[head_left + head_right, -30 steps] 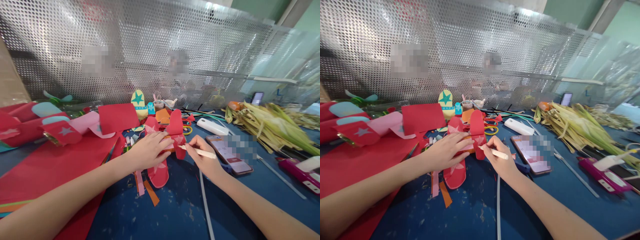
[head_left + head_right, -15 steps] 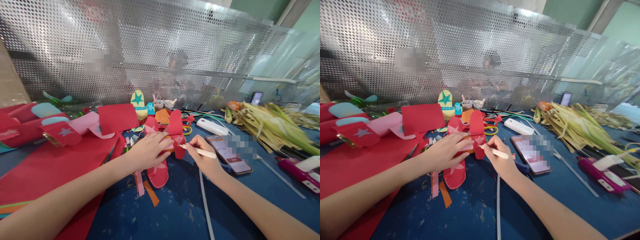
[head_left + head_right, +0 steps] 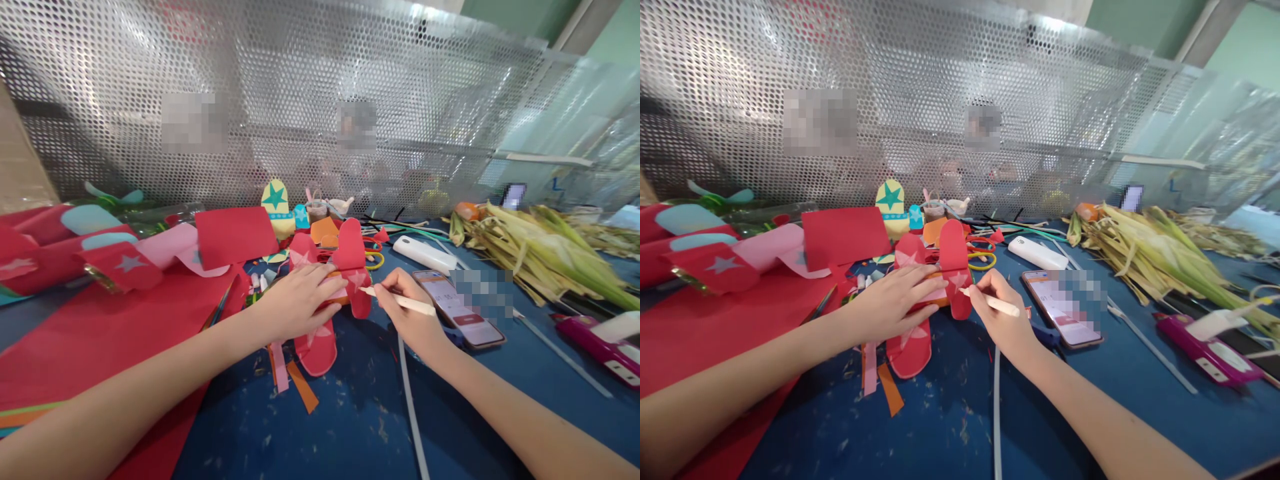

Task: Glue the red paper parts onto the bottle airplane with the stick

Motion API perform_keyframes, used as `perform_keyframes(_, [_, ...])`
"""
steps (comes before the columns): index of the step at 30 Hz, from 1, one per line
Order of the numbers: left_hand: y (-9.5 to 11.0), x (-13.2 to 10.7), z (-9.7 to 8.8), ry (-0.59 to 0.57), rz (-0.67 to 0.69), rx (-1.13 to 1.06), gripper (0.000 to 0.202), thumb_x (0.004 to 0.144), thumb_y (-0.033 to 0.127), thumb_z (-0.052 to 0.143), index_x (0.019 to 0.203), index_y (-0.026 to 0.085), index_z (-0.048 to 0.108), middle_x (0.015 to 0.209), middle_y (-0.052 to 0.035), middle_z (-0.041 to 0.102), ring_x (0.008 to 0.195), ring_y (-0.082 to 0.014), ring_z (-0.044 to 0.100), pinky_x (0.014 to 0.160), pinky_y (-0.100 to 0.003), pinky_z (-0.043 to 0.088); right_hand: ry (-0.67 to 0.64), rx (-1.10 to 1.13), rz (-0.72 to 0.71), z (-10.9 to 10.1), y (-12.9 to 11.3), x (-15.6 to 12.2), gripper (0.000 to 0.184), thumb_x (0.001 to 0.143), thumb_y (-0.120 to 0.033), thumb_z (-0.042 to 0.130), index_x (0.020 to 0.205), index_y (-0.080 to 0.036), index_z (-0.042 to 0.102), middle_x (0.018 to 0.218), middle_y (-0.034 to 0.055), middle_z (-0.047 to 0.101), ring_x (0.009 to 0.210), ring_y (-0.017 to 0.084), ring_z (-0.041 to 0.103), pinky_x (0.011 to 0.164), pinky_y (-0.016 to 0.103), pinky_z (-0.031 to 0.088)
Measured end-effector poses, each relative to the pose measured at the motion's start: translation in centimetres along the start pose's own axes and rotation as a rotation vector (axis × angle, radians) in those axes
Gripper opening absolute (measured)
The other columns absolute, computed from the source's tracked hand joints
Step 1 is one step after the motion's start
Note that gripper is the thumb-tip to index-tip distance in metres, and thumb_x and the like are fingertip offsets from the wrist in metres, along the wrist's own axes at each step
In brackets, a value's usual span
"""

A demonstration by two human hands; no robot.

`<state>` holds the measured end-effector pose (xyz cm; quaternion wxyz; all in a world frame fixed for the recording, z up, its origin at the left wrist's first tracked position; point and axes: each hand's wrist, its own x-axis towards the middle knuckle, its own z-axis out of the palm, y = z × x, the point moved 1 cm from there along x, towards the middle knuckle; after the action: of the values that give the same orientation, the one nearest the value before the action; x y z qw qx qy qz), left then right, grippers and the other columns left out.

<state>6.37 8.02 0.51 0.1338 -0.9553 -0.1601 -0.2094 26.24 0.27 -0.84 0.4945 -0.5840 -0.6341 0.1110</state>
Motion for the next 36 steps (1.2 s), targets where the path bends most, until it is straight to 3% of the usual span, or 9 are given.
perform_keyframes(21, [0.00, 0.03, 0.01, -0.028, -0.019, 0.009, 0.035, 0.097, 0.037, 0.039, 0.119, 0.015, 0.055, 0.126, -0.0154, 0.058, 0.110, -0.0291, 0.059, 0.091, -0.045, 0.050, -0.103, 0.062, 0.041, 0.28, 0.23, -0.13, 0.023, 0.087, -0.034, 0.051, 0.070, -0.024, 0.040, 0.055, -0.0074, 0.041, 0.049, 0.011, 0.038, 0.049, 0.025, 0.030])
perform_keyframes(30, [-0.06, 0.00, 0.04, -0.023, -0.008, 0.006, 0.034, 0.097, 0.037, 0.037, 0.116, 0.015, 0.056, 0.123, -0.0148, 0.059, 0.110, -0.0283, 0.059, 0.092, -0.044, 0.050, -0.015, -0.001, 0.017, 0.03, -0.06, -0.03, 0.024, 0.087, -0.037, 0.052, 0.069, -0.024, 0.042, 0.056, -0.0052, 0.047, 0.050, 0.012, 0.042, 0.051, 0.026, 0.033])
perform_keyframes(36, [-0.07, 0.03, 0.04, -0.009, -0.004, -0.015, 0.034, 0.097, 0.036, 0.039, 0.117, 0.013, 0.056, 0.123, -0.0163, 0.058, 0.109, -0.0297, 0.059, 0.091, -0.045, 0.050, -0.024, 0.002, 0.000, 0.00, -0.20, 0.03, 0.024, 0.088, -0.035, 0.051, 0.069, -0.024, 0.042, 0.055, -0.0056, 0.046, 0.050, 0.011, 0.042, 0.050, 0.025, 0.033])
